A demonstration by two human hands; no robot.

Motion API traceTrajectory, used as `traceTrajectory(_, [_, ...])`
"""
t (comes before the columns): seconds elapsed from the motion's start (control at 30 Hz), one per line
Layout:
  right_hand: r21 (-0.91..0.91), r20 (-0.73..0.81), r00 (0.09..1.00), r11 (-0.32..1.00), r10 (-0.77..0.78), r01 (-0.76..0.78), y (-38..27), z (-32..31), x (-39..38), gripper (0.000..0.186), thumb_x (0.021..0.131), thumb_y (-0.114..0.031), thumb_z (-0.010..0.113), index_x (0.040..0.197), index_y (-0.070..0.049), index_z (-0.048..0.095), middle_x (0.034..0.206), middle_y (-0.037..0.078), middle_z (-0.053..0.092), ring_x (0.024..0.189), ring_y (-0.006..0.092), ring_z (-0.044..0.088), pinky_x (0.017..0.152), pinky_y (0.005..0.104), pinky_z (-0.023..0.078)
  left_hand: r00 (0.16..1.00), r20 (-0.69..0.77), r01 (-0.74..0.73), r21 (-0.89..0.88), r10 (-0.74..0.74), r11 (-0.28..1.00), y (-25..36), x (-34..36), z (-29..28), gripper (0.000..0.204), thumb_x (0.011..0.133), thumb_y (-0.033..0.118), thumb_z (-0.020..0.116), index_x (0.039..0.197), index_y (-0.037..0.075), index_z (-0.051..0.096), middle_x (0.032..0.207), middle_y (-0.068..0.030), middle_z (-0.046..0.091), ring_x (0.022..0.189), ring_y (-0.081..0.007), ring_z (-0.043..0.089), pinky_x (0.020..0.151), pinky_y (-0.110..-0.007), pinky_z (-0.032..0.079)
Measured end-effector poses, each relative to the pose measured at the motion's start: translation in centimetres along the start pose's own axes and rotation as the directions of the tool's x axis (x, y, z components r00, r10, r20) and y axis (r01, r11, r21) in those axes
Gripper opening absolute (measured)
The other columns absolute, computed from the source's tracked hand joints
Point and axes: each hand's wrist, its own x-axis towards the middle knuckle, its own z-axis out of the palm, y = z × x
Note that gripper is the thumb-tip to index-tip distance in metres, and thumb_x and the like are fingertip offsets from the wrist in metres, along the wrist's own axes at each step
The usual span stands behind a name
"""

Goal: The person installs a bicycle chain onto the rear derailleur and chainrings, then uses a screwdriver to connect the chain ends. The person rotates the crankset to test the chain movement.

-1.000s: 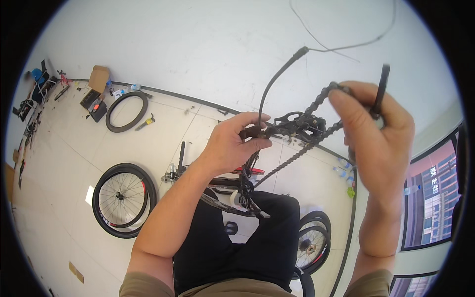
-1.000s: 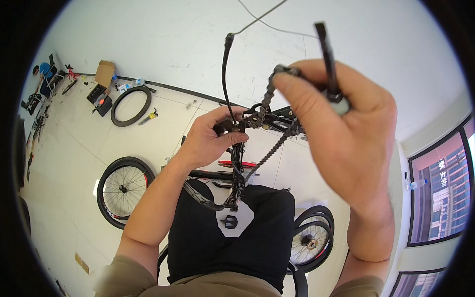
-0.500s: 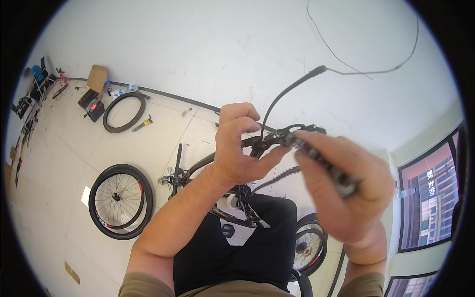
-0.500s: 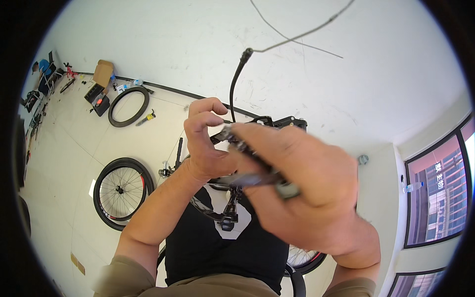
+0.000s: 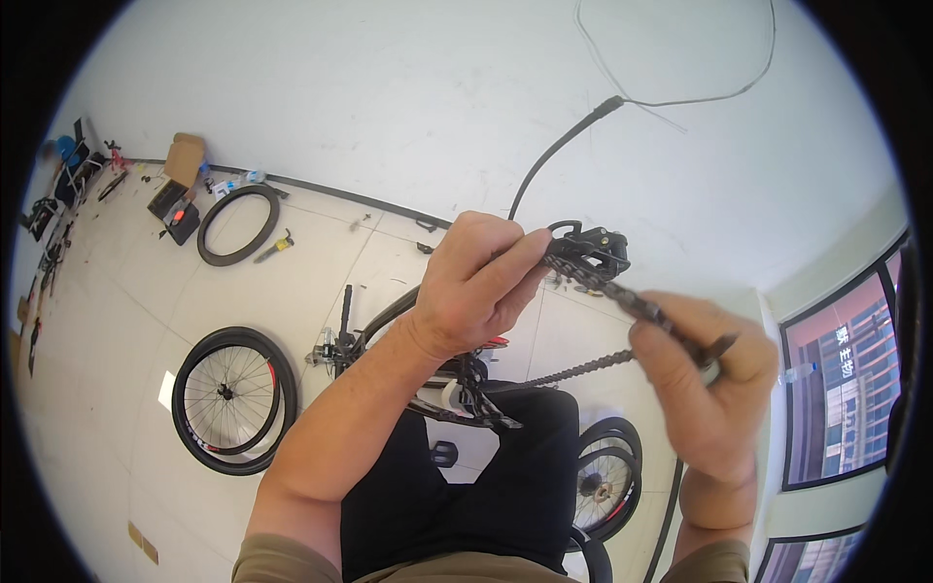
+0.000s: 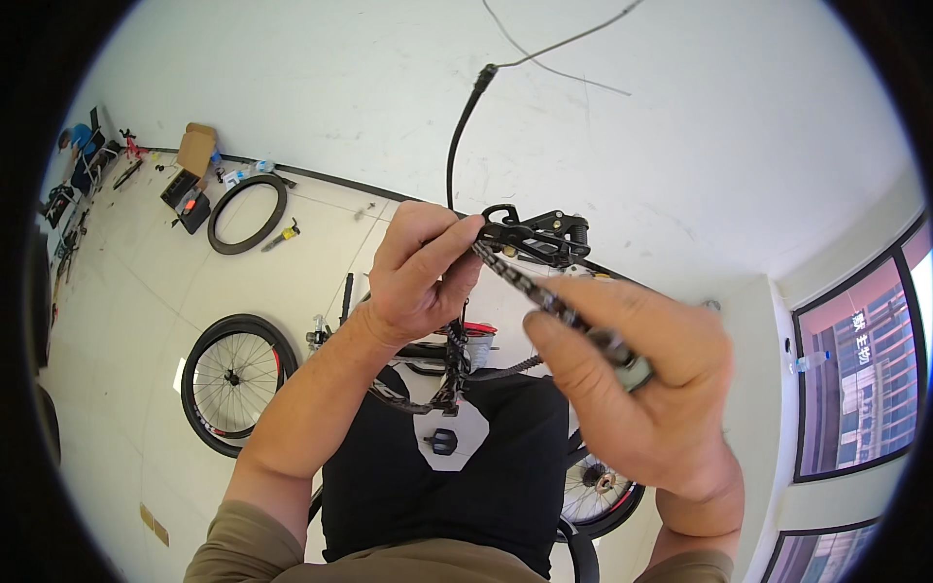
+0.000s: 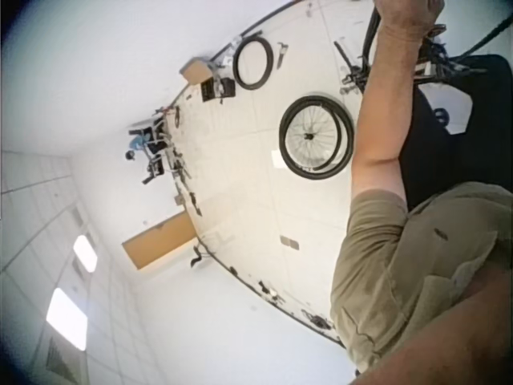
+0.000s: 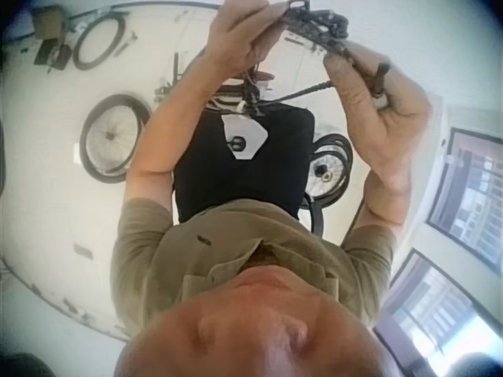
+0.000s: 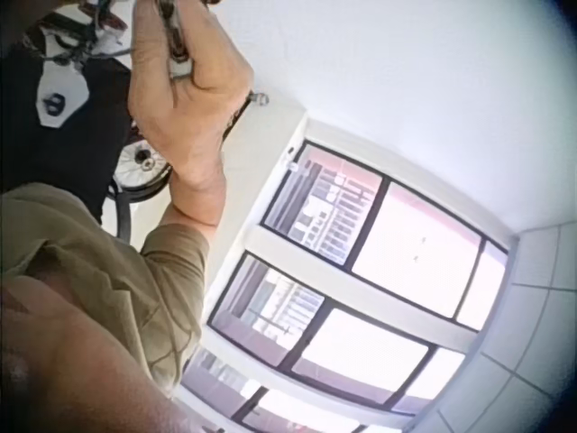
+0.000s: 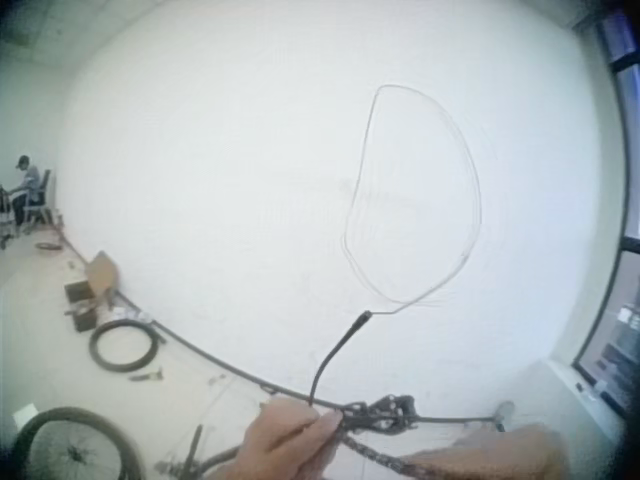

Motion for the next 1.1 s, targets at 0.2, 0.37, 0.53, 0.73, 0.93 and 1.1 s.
traceTrajectory(0.2, [0.049,0.26,0.965,0.999,0.003,-0.016,2.3,2.0,-1.9,0.021,0.084,-0.001,0.071,0.104,0.005,0.067,0.072,0.015,0.064,0.059,0.0222,0.063,0.054,0.0297,0.048,0.995,0.084,-0.061,0.0,0.061,0.998,-1.3,-0.3,-0.6,0.036,0.064,-0.008,0.07,0.094,0.011,0.067,0.093,-0.007,0.053,0.081,-0.0245,0.054,0.065,-0.033,0.045])
traceTrajectory(0.37, [0.125,0.323,0.946,0.988,0.043,-0.087,4.9,4.5,-3.4,0.026,0.083,-0.001,0.07,0.108,0.005,0.066,0.077,0.017,0.067,0.062,0.0278,0.066,0.055,0.0324,0.051,0.988,0.144,-0.06,0.004,0.059,0.998,-1.7,-0.5,-0.8,0.035,0.062,-0.008,0.071,0.091,0.01,0.066,0.092,-0.0062,0.051,0.082,-0.0243,0.052,0.066,-0.033,0.045])
traceTrajectory(0.53, [0.095,0.229,0.973,0.995,-0.03,0.008,4.1,4.8,-2.4,0.033,0.083,-0.001,0.07,0.115,0.003,0.065,0.078,0.014,0.068,0.063,0.0278,0.067,0.054,0.0321,0.051,0.986,0.159,-0.058,0.079,0.044,0.995,-1.1,-0.1,-0.8,0.036,0.066,-0.009,0.072,0.097,0.009,0.069,0.09,-0.005,0.05,0.079,-0.0222,0.052,0.064,-0.032,0.044])
traceTrajectory(0.73, [0.089,0.22,0.967,0.99,-0.131,0.114,4.4,6.3,-2.2,0.039,0.08,-0.003,0.071,0.118,0.001,0.063,0.079,0.013,0.069,0.063,0.0279,0.067,0.053,0.0347,0.051,0.996,0.087,0.02,-0.024,-0.018,0.999,-1.8,-1.3,-0.2,0.042,0.06,-0.009,0.074,0.1,0.005,0.069,0.087,-0.0066,0.051,0.074,-0.0225,0.054,0.06,-0.032,0.045])
traceTrajectory(0.93, [0.026,0.189,0.977,0.995,-0.097,0.094,3.7,6.4,-1.1,0.038,0.083,0.0,0.068,0.12,0.001,0.063,0.076,0.014,0.066,0.062,0.0254,0.066,0.054,0.0328,0.05,0.983,0.181,0.051,-0.071,-0.037,0.996,-1.6,-1.0,-0.7,0.039,0.07,-0.015,0.074,0.105,0.0,0.064,0.088,-0.01,0.054,0.068,-0.0196,0.058,0.056,-0.026,0.048])
traceTrajectory(1.1, [-0.1,0.208,0.964,0.977,-0.167,0.191,3.0,7.4,-0.5,0.041,0.079,-0.01,0.074,0.117,-0.004,0.062,0.066,0.008,0.059,0.054,0.0276,0.06,0.046,0.0383,0.045,0.999,-0.044,0.026,0.004,-0.026,1.0,-1.2,-0.9,-0.2,0.041,0.066,-0.012,0.078,0.101,0.004,0.062,0.087,-0.0105,0.057,0.065,-0.0219,0.057,0.052,-0.03,0.047])
